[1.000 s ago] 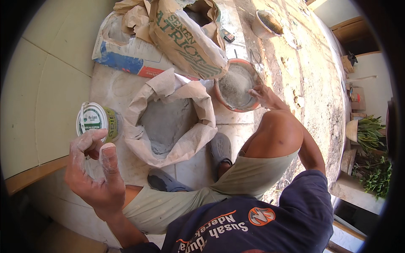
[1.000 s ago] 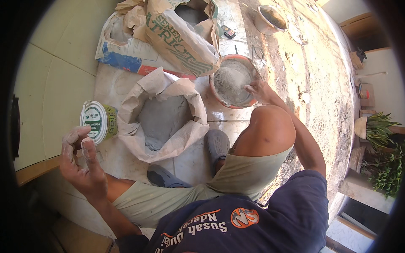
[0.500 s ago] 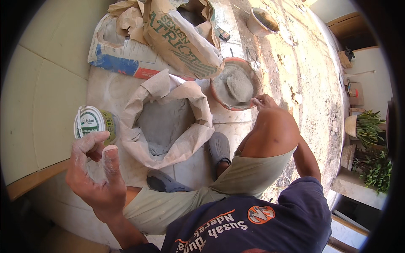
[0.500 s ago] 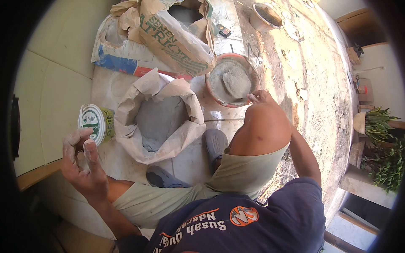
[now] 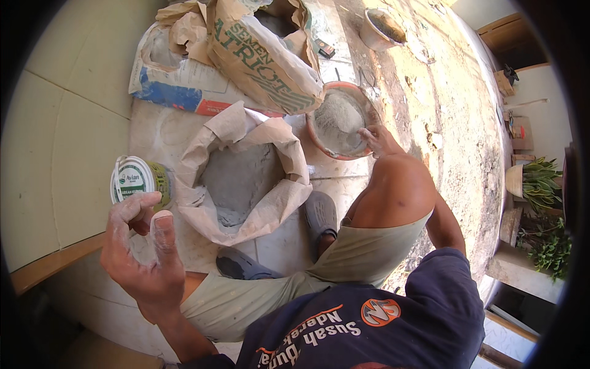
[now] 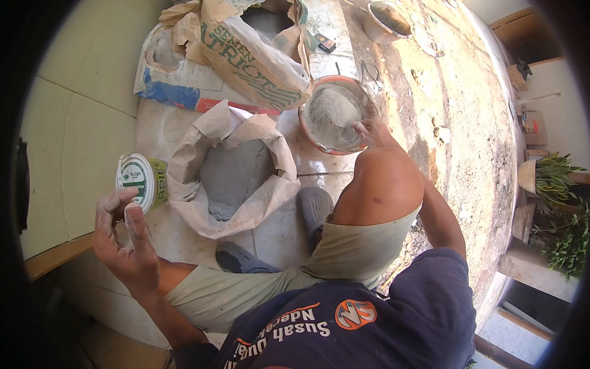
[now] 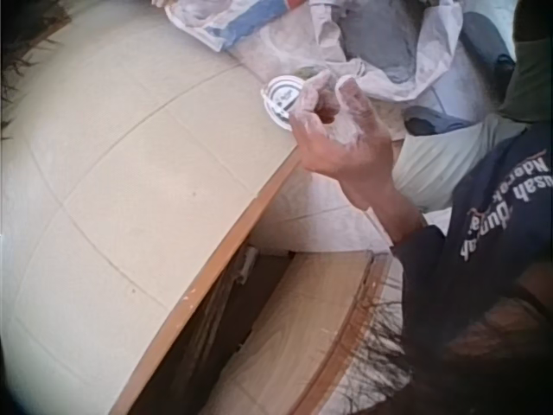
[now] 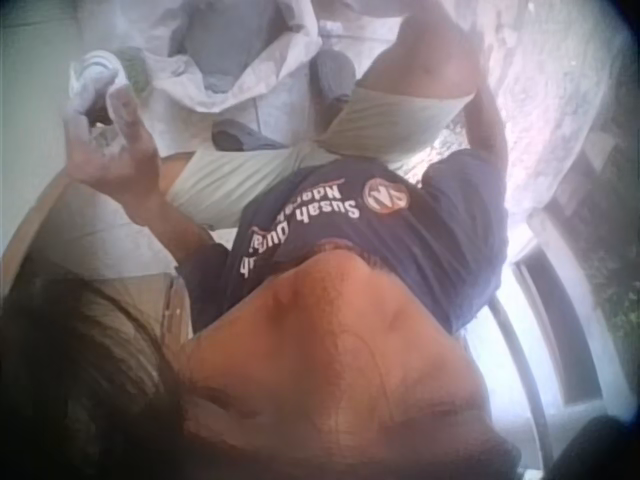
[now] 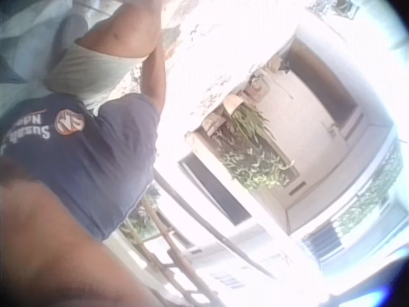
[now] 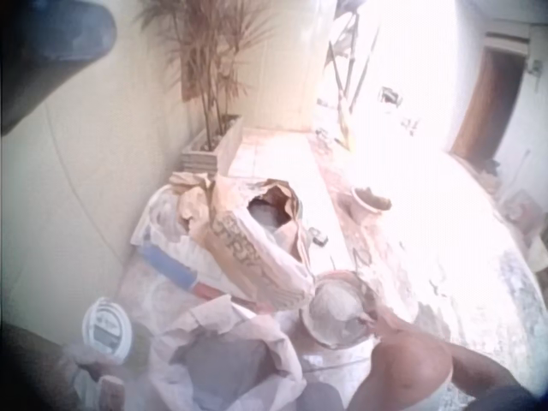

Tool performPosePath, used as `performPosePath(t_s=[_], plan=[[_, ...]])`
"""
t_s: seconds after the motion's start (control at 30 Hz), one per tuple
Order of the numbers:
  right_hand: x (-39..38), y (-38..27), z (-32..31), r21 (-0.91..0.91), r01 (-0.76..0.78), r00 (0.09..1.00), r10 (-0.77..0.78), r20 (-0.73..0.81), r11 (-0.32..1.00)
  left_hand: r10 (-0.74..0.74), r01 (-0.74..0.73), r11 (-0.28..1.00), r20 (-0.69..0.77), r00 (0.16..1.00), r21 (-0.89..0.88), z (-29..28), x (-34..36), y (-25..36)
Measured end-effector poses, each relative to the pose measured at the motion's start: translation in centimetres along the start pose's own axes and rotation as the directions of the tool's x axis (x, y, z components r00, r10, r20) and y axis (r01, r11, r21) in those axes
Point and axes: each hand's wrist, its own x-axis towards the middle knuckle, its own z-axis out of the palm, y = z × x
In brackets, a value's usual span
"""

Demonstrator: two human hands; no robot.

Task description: The person scoops cement from a large paper bag into a small bucket using a trowel. The person sits on the floor and repeatedly transfers the material until the bucket is filled.

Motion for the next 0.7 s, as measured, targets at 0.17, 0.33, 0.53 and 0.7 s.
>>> performPosePath(t_s=[0.17,0.33,0.53,0.7], plan=[[-1.4,2.6,-0.1,-0.017,-0.004,1.0,0.004,0.023,1.0,0.03,-0.03,0.999,0.011,0.999,-0.011,0.4,0.4,0.1],[-2.1,3.4,0.2,0.076,-0.035,0.994,0.027,0.102,0.996,0.016,-0.015,1.0,0.023,1.0,-0.02,0.5,0.6,0.0],[-2.4,0.6,-0.2,0.382,-0.284,0.946,0.193,0.259,0.879,-0.04,0.039,0.999,0.102,0.994,0.018,-0.1,0.6,1.4],[-2.2,1.6,0.4,0.76,-0.573,0.817,0.141,0.559,0.306,-0.022,0.028,0.999,0.135,0.991,-0.041,2.4,2.3,-0.5]])
